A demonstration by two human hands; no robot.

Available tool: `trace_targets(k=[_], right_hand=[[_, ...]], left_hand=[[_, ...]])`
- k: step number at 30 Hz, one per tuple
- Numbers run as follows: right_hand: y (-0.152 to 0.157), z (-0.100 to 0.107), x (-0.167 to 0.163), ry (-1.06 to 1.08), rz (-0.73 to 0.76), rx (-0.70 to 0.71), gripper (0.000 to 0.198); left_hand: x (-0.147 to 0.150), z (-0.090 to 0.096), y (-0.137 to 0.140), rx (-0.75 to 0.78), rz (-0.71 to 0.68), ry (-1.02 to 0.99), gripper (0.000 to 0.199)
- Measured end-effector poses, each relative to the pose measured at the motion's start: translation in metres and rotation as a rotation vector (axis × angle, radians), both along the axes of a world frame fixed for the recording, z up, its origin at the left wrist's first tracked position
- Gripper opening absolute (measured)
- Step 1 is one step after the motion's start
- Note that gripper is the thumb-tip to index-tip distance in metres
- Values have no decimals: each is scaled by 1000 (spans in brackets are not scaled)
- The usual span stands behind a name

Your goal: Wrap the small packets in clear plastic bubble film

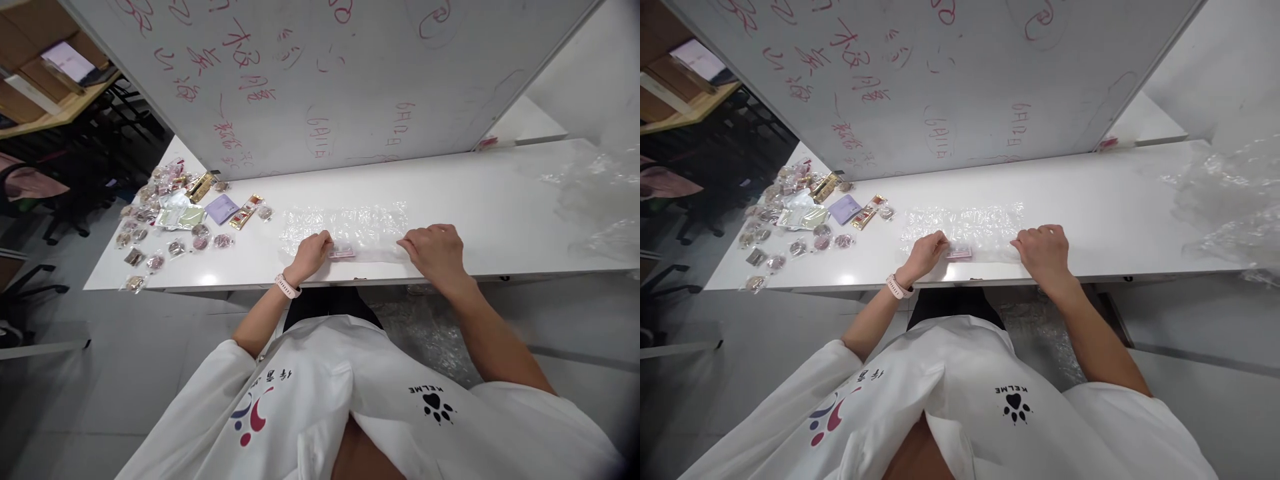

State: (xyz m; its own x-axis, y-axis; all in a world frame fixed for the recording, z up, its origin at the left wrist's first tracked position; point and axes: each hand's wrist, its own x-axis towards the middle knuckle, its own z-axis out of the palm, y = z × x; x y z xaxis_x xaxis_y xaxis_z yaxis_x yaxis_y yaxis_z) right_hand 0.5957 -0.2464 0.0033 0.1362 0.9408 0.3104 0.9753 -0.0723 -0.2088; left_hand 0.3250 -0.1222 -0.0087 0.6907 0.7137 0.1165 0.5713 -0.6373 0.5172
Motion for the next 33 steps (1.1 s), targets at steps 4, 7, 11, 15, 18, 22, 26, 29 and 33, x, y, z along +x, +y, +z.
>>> trace_targets(k=[4, 7, 11, 15, 18, 22, 26, 29, 33], right_hand=[[2, -3, -52, 54, -42, 260, 35], [11, -20, -96, 185, 211, 249, 29], [28, -50, -120, 289, 299, 182, 26], [34, -64, -116, 357, 298, 171, 25], [32, -64, -113, 376, 304, 165, 24], [30, -61, -116, 409, 314, 144, 21], [28, -60, -118, 437, 331, 140, 22], [28, -60, -118, 450, 327, 146, 22], [31, -58, -118, 455, 333, 147, 23]], left_hand=[[8, -3, 6, -33, 8, -35, 12], [13, -1, 9, -32, 10, 16, 12], [0, 16, 21, -43, -76, 197, 10], [-46, 35, 46, -77, -180, 324, 41], [-83, 36, 59, -232, -55, 217, 23], [-107, 20, 51, -495, 139, 79, 34], [-94, 5, 19, -43, 512, 90, 15], [-64, -6, -16, 336, 516, -87, 28], [-19, -28, -55, 268, 23, -99, 53]])
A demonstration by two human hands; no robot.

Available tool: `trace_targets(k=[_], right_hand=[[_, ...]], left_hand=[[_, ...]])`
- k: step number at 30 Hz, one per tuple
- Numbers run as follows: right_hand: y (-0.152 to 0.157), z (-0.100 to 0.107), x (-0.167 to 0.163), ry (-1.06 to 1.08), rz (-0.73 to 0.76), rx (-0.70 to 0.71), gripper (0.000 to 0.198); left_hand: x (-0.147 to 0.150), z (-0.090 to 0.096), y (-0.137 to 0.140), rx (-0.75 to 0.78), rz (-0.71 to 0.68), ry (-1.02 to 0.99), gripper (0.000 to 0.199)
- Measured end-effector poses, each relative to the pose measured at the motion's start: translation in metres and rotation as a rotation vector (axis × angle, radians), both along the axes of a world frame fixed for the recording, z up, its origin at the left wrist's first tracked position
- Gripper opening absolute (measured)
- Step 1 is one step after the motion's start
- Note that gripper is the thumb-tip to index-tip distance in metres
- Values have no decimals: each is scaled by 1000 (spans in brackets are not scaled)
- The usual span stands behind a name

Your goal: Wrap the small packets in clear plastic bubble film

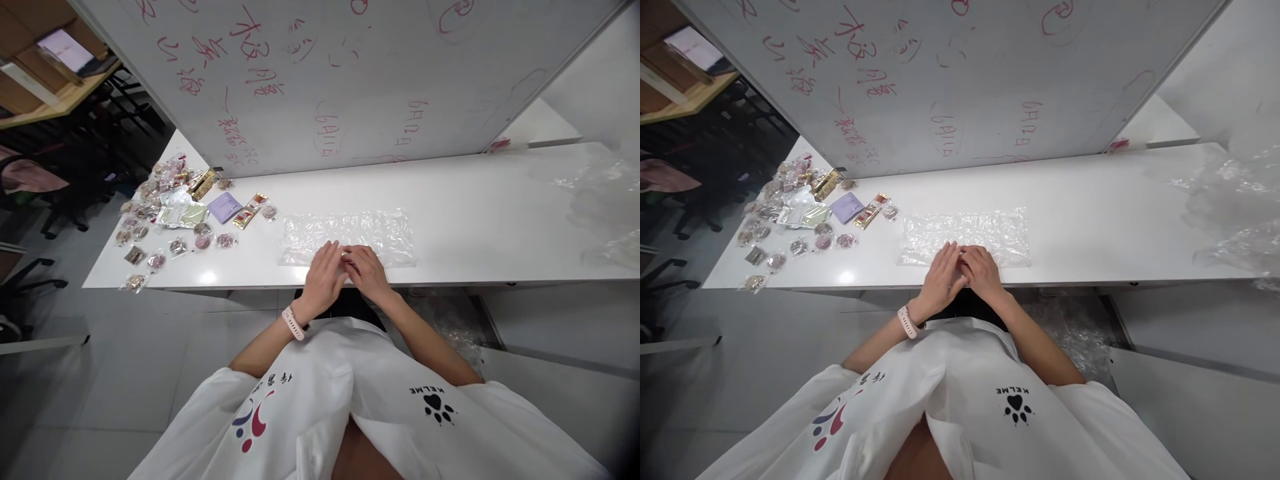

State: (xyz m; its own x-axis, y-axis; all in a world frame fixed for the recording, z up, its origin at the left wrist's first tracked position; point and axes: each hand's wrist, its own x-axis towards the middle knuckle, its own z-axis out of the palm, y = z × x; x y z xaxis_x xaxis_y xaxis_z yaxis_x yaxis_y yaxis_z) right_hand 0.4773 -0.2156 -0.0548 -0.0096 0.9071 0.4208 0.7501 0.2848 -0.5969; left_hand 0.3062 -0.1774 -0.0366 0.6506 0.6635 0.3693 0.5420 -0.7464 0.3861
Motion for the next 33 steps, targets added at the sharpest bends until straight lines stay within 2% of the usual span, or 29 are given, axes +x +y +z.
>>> trace_targets(k=[2, 4, 6, 9, 10, 12, 17, 22, 24, 30, 33], right_hand=[[-4, 0, 0, 6, 17, 9, 26], [-14, -1, 2, 20, -30, 32, 28], [-33, -4, 8, 12, -203, 59, 28], [-63, -11, 20, -59, -565, 44, 26], [-71, -13, 23, -89, -646, 23, 27], [-79, -15, 26, -145, -714, -14, 29], [-73, -13, 21, -208, -695, -29, 31], [-79, -15, 30, -208, -854, -63, 30], [-82, -16, 35, -248, -876, -57, 29], [-70, -15, 20, -305, -670, -52, 31], [-59, -14, 9, -219, -632, -101, 37]], left_hand=[[13, -11, -7, -35, -75, 71, 69], [17, -19, -7, -38, -85, 116, 75], [16, -23, -4, -26, -97, 150, 73], [14, -23, 3, -13, -97, 169, 63], [14, -23, 5, -13, -86, 169, 59], [15, -22, 10, -11, -66, 166, 51], [19, -16, 27, 17, -101, 200, 42], [20, -8, 37, 33, -136, 259, 35], [21, -6, 41, 36, -130, 252, 29], [25, -3, 51, 66, -109, 282, 18], [23, -3, 44, 121, -92, 331, 22]])
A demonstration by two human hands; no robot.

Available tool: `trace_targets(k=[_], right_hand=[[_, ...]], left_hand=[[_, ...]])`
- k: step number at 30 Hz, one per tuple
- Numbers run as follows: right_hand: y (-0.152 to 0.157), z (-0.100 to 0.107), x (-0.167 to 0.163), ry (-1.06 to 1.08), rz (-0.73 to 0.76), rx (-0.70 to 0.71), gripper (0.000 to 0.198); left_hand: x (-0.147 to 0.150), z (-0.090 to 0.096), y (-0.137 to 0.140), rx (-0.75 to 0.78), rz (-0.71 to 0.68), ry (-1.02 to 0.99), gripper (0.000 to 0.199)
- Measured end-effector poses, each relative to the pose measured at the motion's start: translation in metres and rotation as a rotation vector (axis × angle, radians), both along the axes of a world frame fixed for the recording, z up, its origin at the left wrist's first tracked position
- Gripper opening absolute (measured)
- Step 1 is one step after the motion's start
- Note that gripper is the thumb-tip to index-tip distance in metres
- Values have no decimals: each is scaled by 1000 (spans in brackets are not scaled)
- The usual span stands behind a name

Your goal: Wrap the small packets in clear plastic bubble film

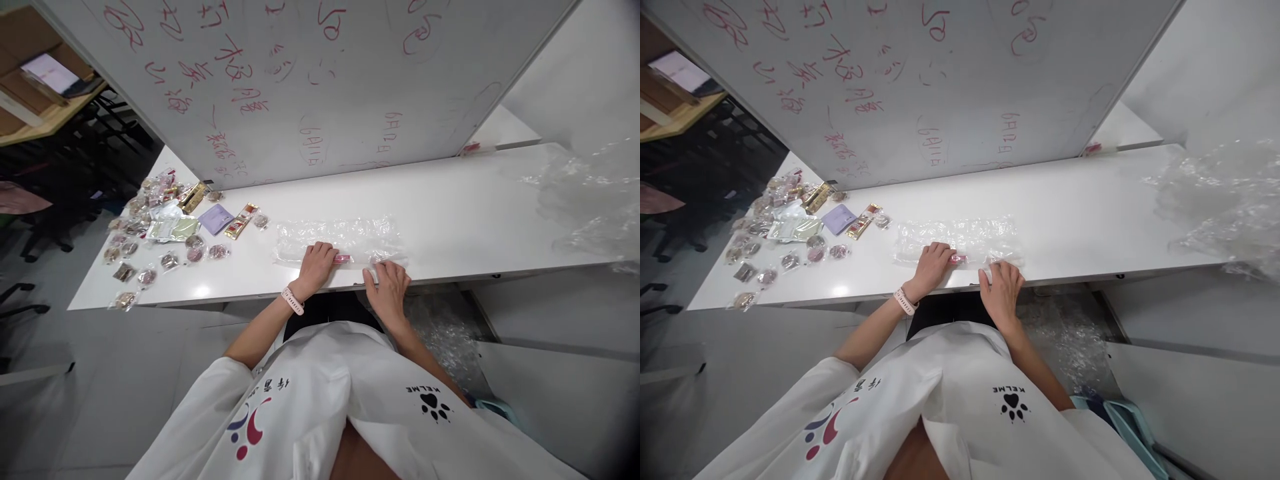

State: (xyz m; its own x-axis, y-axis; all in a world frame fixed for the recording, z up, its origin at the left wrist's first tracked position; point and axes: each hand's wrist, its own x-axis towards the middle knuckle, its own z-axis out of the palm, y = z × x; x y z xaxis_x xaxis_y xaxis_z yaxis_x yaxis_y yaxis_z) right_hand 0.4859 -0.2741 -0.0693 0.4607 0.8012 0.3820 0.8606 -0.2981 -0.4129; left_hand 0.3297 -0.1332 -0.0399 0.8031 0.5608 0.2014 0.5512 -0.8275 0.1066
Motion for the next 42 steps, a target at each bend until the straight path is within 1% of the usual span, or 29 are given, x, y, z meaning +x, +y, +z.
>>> trace_targets(k=[4, 7, 9, 10, 11, 13, 14, 16, 18, 20, 23, 26, 30, 33, 35, 37, 39, 41, 42], right_hand=[[15, 2, -5, 240, -7, 80, 46], [30, 6, -8, 477, -43, 116, 49], [42, 9, -13, 610, -67, 148, 44], [47, 10, -16, 635, -58, 188, 38], [52, 11, -19, 624, -25, 238, 30], [60, 12, -27, 524, 89, 334, 17], [62, 12, -30, 469, 155, 367, 14], [64, 10, -33, 408, 277, 398, 16], [63, 8, -33, 404, 377, 397, 18], [62, 6, -30, 397, 461, 366, 19], [60, 4, -24, 349, 542, 311, 21], [56, 2, -23, 295, 584, 298, 23], [46, -2, -31, 213, 614, 284, 29], [39, -3, -39, 143, 641, 230, 35], [37, -2, -43, 91, 642, 163, 42], [37, -2, -48, 35, 622, 94, 46], [37, -1, -51, -6, 602, 47, 43], [39, 0, -55, -29, 592, 24, 44], [39, 0, -56, -37, 587, 17, 46]], left_hand=[[-4, 3, -17, 93, -3, 16, 28], [-5, 6, -24, 102, 3, 23, 34], [-5, 6, -25, 97, 6, 22, 36], [-5, 5, -25, 95, 7, 19, 37], [-5, 3, -24, 94, 6, 14, 36], [-5, -3, -22, 92, 0, -2, 33], [-5, -6, -20, 90, -1, -11, 31], [-5, -12, -17, 72, 0, -35, 29], [-5, -16, -13, 22, 6, -77, 28], [-5, -18, -9, -56, 6, -130, 28], [-7, -19, -11, -140, 32, -208, 28], [-12, -18, -26, -109, 126, -289, 24], [-22, -18, -58, -65, 309, -352, 35], [-32, -18, -79, -83, 385, -383, 29], [-40, -18, -90, -111, 432, -434, 29], [-48, -19, -97, -173, 514, -555, 40], [-57, -18, -98, -306, 640, -768, 56], [-65, -14, -91, -538, 771, -1028, 64], [-69, -10, -85, -682, 818, -1151, 64]])
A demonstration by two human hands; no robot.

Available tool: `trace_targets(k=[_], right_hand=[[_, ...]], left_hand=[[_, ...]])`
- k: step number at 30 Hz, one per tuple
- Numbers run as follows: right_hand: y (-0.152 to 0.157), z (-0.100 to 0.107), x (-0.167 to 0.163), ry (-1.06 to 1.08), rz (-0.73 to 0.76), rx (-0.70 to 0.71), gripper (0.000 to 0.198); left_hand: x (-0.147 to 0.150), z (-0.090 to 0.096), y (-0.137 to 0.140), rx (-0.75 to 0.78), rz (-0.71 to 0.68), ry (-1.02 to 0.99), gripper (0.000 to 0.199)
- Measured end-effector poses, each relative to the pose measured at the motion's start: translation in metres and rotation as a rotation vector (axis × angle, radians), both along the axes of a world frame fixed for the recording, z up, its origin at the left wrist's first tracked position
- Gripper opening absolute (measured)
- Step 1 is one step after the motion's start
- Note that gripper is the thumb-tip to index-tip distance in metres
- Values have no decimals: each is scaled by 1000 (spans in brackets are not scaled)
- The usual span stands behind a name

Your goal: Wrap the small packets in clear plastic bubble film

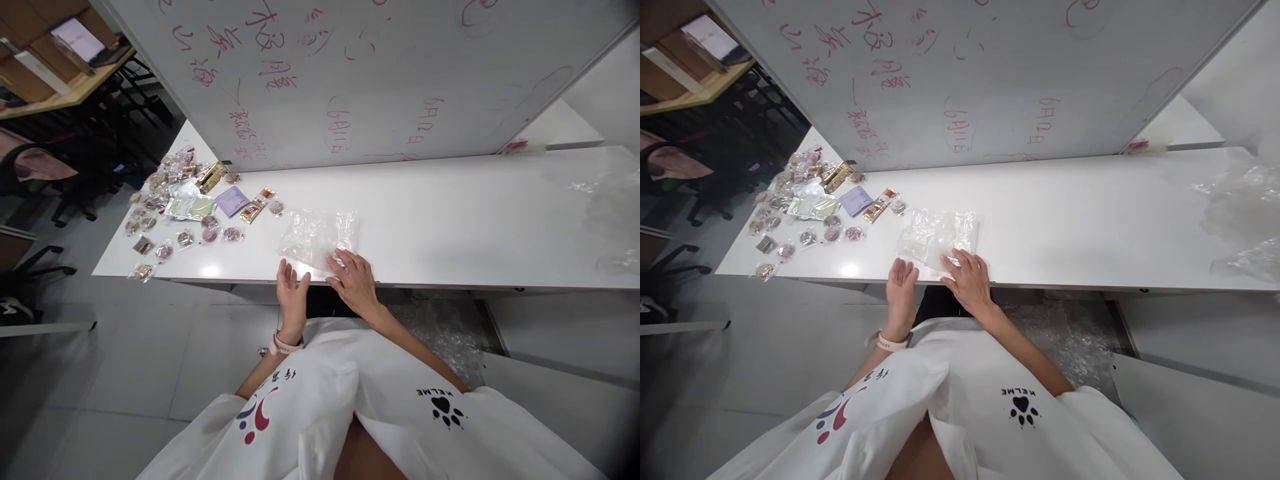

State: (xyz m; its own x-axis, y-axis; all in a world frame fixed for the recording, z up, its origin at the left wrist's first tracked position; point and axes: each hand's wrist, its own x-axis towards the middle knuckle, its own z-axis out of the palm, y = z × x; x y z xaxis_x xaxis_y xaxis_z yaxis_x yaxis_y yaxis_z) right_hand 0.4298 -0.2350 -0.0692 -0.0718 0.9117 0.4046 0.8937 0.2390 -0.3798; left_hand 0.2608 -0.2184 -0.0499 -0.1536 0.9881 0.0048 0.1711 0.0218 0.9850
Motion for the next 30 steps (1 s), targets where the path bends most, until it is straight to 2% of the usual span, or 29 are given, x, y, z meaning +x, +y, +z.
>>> trace_targets(k=[2, 4, 6, 8, 10, 14, 18, 20, 23, 26, 30], right_hand=[[1, 0, -2, -14, -16, -3, 46], [2, 0, -4, -22, -33, -8, 44], [2, 0, -5, -31, -39, -13, 41], [2, 1, -6, -46, -39, -12, 41], [2, 3, -7, -64, -41, -3, 41], [3, 6, -6, -100, -45, 13, 39], [4, -5, 5, -68, -6, -41, 28], [3, -13, 14, -1, 39, -52, 27], [2, -20, 29, 152, 95, -14, 30], [-1, -20, 34, 285, 101, 36, 32], [-13, -18, 28, 329, -4, 173, 27]], left_hand=[[-8, 9, 17, -183, 11, -282, 55], [-13, 19, 38, -320, -15, -466, 42], [-15, 26, 57, -429, -77, -541, 31], [-10, 30, 69, -476, -144, -519, 26], [2, 30, 71, -379, -159, -433, 24], [34, 21, 48, 29, -163, -209, 26], [58, 4, 21, 352, -410, 160, 30], [66, -2, 16, 461, -478, 352, 33], [75, -7, 15, 502, -469, 545, 37], [80, -8, 17, 508, -465, 630, 41], [80, -7, 17, 516, -531, 709, 43]])
